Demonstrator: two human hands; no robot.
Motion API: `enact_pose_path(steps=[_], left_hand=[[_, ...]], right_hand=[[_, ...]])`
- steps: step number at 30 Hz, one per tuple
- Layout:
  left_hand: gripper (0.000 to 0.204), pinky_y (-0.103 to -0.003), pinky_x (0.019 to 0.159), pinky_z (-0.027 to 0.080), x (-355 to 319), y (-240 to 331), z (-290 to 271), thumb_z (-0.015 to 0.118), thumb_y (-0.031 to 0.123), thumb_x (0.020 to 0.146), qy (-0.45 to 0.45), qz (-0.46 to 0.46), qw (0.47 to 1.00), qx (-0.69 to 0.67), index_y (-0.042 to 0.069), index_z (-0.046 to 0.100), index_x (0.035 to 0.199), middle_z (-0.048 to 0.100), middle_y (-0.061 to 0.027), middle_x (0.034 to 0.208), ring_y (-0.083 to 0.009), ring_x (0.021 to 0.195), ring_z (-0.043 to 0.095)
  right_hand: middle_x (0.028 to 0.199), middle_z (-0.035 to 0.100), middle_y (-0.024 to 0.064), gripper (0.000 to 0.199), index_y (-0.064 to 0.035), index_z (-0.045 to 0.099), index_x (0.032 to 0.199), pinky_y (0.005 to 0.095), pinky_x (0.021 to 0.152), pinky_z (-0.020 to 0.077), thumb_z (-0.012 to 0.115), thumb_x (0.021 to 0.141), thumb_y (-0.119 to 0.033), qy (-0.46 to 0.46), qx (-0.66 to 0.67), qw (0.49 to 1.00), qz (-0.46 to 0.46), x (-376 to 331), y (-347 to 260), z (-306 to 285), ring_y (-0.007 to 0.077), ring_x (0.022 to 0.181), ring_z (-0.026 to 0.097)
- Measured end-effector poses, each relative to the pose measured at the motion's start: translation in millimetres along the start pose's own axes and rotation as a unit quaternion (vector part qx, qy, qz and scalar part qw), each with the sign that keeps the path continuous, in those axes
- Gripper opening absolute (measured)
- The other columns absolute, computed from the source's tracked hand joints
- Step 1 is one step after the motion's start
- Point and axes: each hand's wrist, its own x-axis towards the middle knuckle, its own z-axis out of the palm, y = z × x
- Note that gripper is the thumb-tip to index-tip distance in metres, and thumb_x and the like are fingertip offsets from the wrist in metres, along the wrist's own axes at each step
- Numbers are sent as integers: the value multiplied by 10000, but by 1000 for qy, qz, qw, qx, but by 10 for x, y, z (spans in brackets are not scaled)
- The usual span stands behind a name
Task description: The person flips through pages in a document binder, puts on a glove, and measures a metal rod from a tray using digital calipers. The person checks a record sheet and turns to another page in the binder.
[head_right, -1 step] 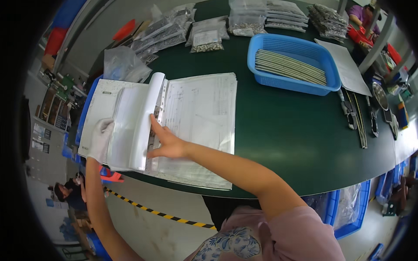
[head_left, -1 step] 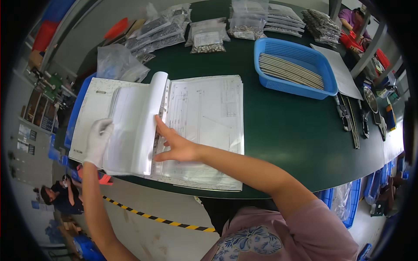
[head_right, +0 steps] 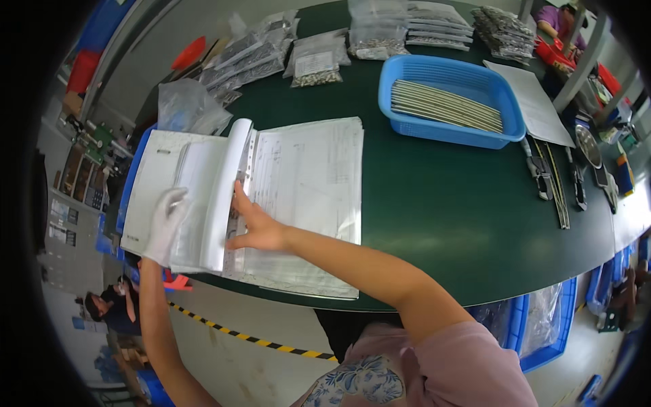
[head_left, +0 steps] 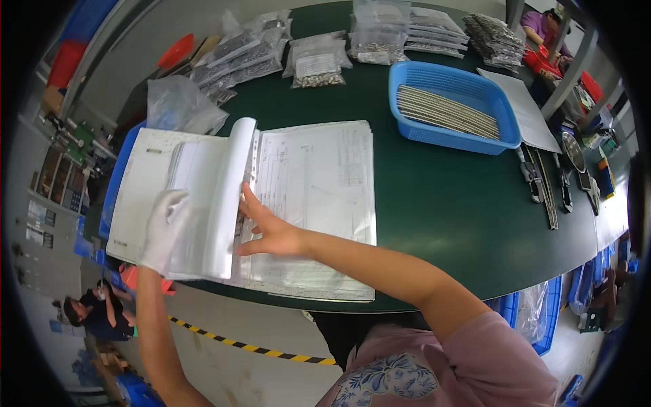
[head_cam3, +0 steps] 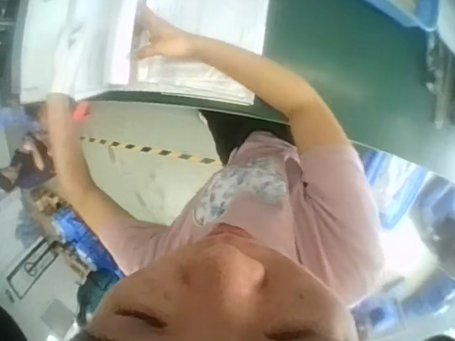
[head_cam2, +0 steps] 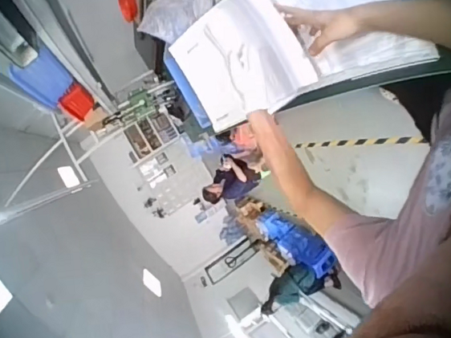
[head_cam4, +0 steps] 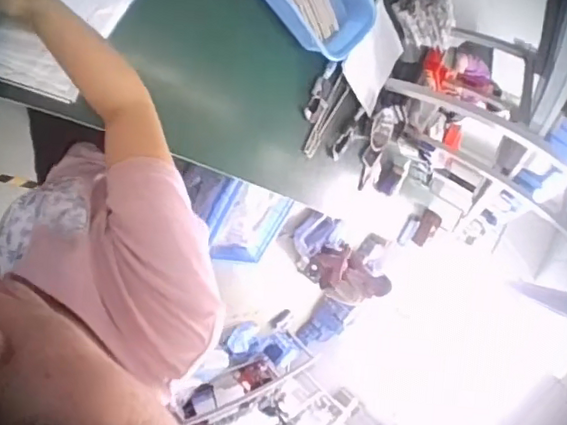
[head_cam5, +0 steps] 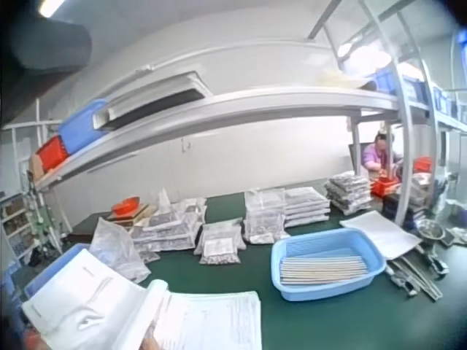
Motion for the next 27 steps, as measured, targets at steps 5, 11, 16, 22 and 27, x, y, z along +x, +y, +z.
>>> enact_pose_path(steps=[5, 11, 16, 22, 27], left_hand=[[408, -419, 1024, 388, -170, 593, 680, 695, 74, 721, -106, 231, 941, 223, 53, 616, 1121, 470, -176, 1336, -373, 1224, 460], [546, -404, 1065, 348, -107, 465, 684, 655, 11, 711, -68, 35, 981, 179, 67, 554, 1245, 410, -205, 1403, -364, 1301, 403], [731, -366, 1056, 347, -215, 138, 876, 663, 91, 780, -95, -70, 971, -209, 32, 330, 1427, 407, -197, 1420, -285, 1315, 405], [809, -441, 1083, 284, -118, 154, 621, 690, 354, 732, -133, -73, 970, 191, 111, 357, 1428, 361, -181, 1453, -334, 1358, 319], [824, -407, 1128, 255, -59, 256, 802, 702, 235, 733, -21, 37, 946, 323, 103, 315, 1449, 319, -134, 1498, -331, 1377, 304]], right_hand=[[1507, 222, 221, 1146, -151, -259, 1462, 335, 923, 460, 601, 739, 72, 46, 144, 988, -24, 116, 246, 25, 288, 1241, 425], [1521, 143, 202, 1056, -105, -102, 1505, 378, 1006, 415, 632, 754, 3, 70, 118, 990, 24, 36, 151, -54, 328, 1304, 379], [1513, 198, 209, 920, -69, 58, 1513, 393, 1087, 329, 634, 801, -147, 31, 238, 968, 71, 55, 136, -171, 323, 1336, 357], [1319, 440, 205, 547, -17, 472, 1319, 414, 1065, 334, 600, 810, -171, -71, -256, 964, -20, -282, -87, -242, 360, 1263, 390], [1309, 457, 183, 459, -26, 560, 1210, 442, 1036, 347, 611, 766, -132, -31, -415, 903, -106, -903, -387, -335, 343, 1228, 422]])
